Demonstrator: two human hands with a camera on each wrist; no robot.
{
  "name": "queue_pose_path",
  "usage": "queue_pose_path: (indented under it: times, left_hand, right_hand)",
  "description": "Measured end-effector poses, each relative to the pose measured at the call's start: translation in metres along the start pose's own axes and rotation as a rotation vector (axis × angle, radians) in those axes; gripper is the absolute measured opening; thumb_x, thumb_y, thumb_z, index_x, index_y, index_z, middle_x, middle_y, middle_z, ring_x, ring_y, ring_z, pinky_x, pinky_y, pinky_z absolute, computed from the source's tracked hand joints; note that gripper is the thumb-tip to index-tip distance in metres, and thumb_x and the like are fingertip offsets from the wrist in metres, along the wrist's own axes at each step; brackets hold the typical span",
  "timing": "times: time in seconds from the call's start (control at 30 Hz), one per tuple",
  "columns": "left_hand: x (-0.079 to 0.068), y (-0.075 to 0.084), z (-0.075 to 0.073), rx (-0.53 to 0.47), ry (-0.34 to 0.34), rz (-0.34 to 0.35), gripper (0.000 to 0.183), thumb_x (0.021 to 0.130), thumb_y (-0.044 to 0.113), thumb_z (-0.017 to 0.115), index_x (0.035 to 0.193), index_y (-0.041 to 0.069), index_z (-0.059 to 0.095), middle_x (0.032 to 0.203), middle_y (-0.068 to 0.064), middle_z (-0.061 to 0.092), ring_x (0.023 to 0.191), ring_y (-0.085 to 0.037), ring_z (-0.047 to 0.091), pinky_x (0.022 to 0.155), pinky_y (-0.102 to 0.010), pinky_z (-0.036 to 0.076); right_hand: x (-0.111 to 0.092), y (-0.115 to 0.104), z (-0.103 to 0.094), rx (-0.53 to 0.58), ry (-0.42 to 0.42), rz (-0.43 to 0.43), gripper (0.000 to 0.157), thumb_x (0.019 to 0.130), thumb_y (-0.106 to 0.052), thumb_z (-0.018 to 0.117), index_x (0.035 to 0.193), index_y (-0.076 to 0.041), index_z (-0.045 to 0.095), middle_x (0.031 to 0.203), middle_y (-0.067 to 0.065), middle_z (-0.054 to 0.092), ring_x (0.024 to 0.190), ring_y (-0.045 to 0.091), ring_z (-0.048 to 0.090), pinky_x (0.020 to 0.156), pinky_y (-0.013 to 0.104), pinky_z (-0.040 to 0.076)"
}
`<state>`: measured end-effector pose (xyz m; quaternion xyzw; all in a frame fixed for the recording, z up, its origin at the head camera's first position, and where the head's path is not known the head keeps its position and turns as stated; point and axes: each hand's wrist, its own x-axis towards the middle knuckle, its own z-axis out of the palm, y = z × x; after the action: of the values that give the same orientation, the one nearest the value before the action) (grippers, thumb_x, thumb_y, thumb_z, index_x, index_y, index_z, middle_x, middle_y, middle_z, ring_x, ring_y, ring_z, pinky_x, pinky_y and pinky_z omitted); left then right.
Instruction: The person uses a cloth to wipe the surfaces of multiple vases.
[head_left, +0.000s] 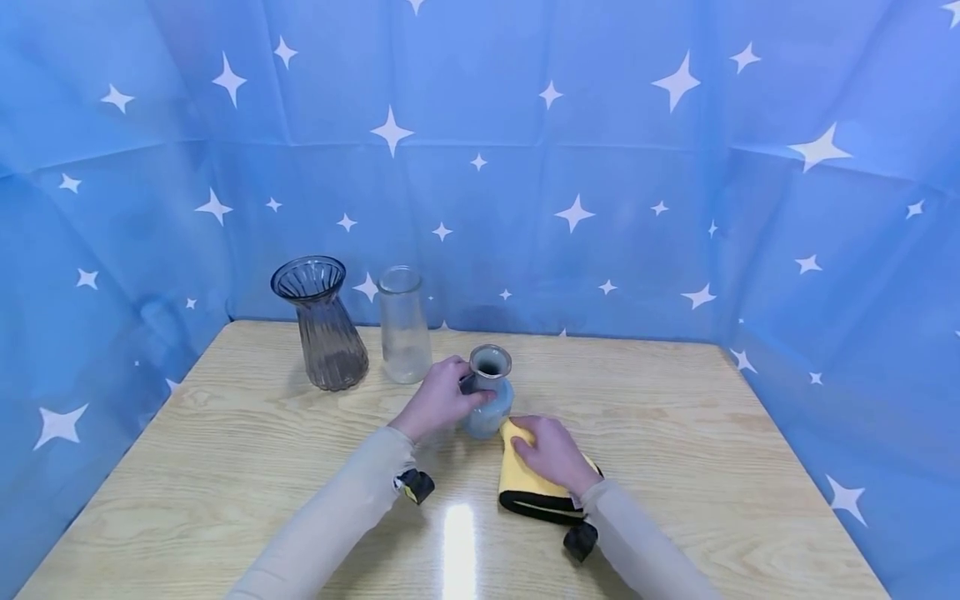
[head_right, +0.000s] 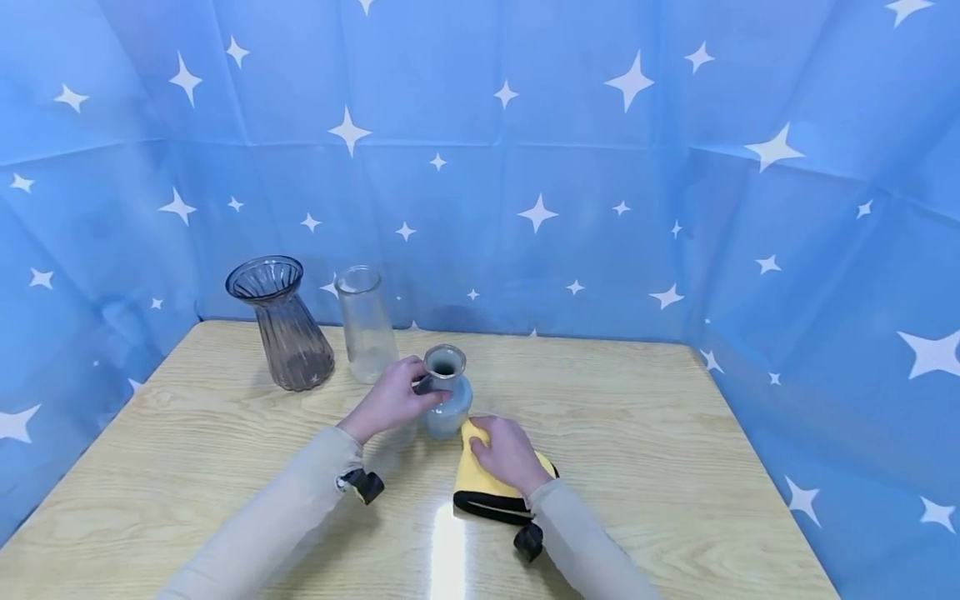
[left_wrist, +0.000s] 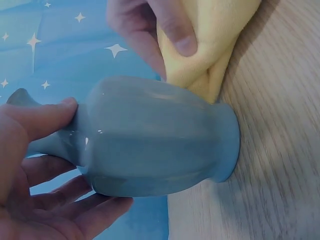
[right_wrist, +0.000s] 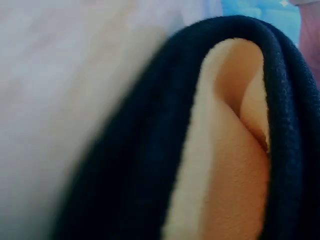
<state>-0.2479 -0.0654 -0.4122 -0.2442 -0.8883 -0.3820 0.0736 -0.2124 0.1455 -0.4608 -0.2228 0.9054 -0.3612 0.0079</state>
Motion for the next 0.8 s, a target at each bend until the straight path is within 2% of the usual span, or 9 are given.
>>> queue_pose_path:
  times: [0.03,0.13,0.2,0.27,0.4,0.53,0.67,0.73,0.8]
  left_hand:
    - [0.0,0.0,0.0,0.001,-0.002,-0.005,0.019,0.082,0.018,0.078,0.089,0.003,0.069,0.082,-0.005,0.058,0.072,-0.017,0.052,0.062,-0.03,0.046]
    - [0.0,0.0,0.0,0.002,-0.005,-0.015,0.019,0.082,0.019,0.077,0.089,0.003,0.069,0.083,-0.005,0.058,0.073,-0.017,0.052,0.063,-0.03,0.047]
    - [0.0,-0.001,0.0,0.006,-0.004,-0.019,0.02,0.082,0.019,0.077,0.09,0.004,0.069,0.084,-0.005,0.059,0.074,-0.017,0.053,0.064,-0.03,0.047]
    - [0.0,-0.001,0.0,0.006,-0.001,-0.021,0.019,0.082,0.02,0.078,0.089,0.004,0.069,0.084,-0.005,0.059,0.075,-0.017,0.054,0.065,-0.031,0.048]
    - [0.0,-0.002,0.0,0.0,-0.003,-0.017,0.019,0.082,0.02,0.078,0.087,0.005,0.068,0.085,-0.005,0.06,0.076,-0.017,0.055,0.067,-0.031,0.049]
    - [0.0,-0.003,0.0,-0.003,-0.001,-0.008,0.019,0.082,0.019,0.077,0.089,0.004,0.069,0.086,-0.006,0.06,0.078,-0.018,0.056,0.068,-0.032,0.05]
    - [0.0,-0.003,0.0,-0.005,0.002,-0.016,0.02,0.082,0.019,0.078,0.091,0.003,0.07,0.087,-0.007,0.06,0.079,-0.019,0.057,0.07,-0.032,0.051]
    - [0.0,-0.002,0.0,0.0,0.002,-0.022,0.021,0.082,0.02,0.078,0.092,0.003,0.07,0.088,-0.007,0.06,0.08,-0.019,0.057,0.072,-0.033,0.051]
    - [0.0,-0.002,0.0,0.005,0.0,-0.029,0.022,0.082,0.02,0.078,0.092,0.003,0.07,0.089,-0.007,0.061,0.081,-0.019,0.058,0.072,-0.033,0.051]
  right_hand:
    - [0.002,-0.001,-0.001,0.016,-0.028,0.016,0.031,0.088,0.001,0.063,0.117,0.013,0.062,0.116,0.026,0.063,0.061,0.023,0.06,0.069,0.039,0.055]
    - [0.008,-0.003,-0.005,0.07,-0.081,0.081,0.032,0.089,0.001,0.063,0.118,0.014,0.061,0.119,0.026,0.061,0.062,0.019,0.057,0.069,0.039,0.054]
    - [0.01,-0.002,-0.006,0.117,-0.094,0.119,0.031,0.089,0.001,0.062,0.118,0.013,0.061,0.118,0.024,0.062,0.083,0.023,0.063,0.079,0.042,0.053]
    - [0.012,0.0,-0.007,0.193,-0.106,0.174,0.031,0.091,-0.001,0.06,0.12,0.011,0.061,0.111,0.02,0.065,0.093,0.024,0.063,0.084,0.041,0.052]
    - [0.009,0.0,-0.013,0.423,-0.109,0.307,0.035,0.094,-0.005,0.057,0.125,0.009,0.058,0.087,0.012,0.067,0.066,0.019,0.062,0.065,0.033,0.053]
    - [0.005,-0.006,-0.02,0.564,-0.03,0.38,0.036,0.096,-0.009,0.056,0.128,0.008,0.057,0.085,0.01,0.065,0.066,0.018,0.062,0.061,0.029,0.053]
    - [0.003,-0.018,-0.023,0.502,0.075,0.358,0.035,0.095,-0.009,0.058,0.128,0.005,0.058,0.093,0.01,0.064,0.069,0.018,0.061,0.062,0.027,0.052]
    - [0.002,-0.024,-0.023,0.411,0.122,0.319,0.036,0.095,-0.009,0.06,0.128,0.004,0.058,0.091,0.009,0.064,0.065,0.016,0.059,0.059,0.027,0.051]
    - [0.0,-0.03,-0.022,0.292,0.171,0.238,0.036,0.094,-0.008,0.061,0.128,0.003,0.059,0.085,0.008,0.062,0.057,0.016,0.055,0.054,0.027,0.049]
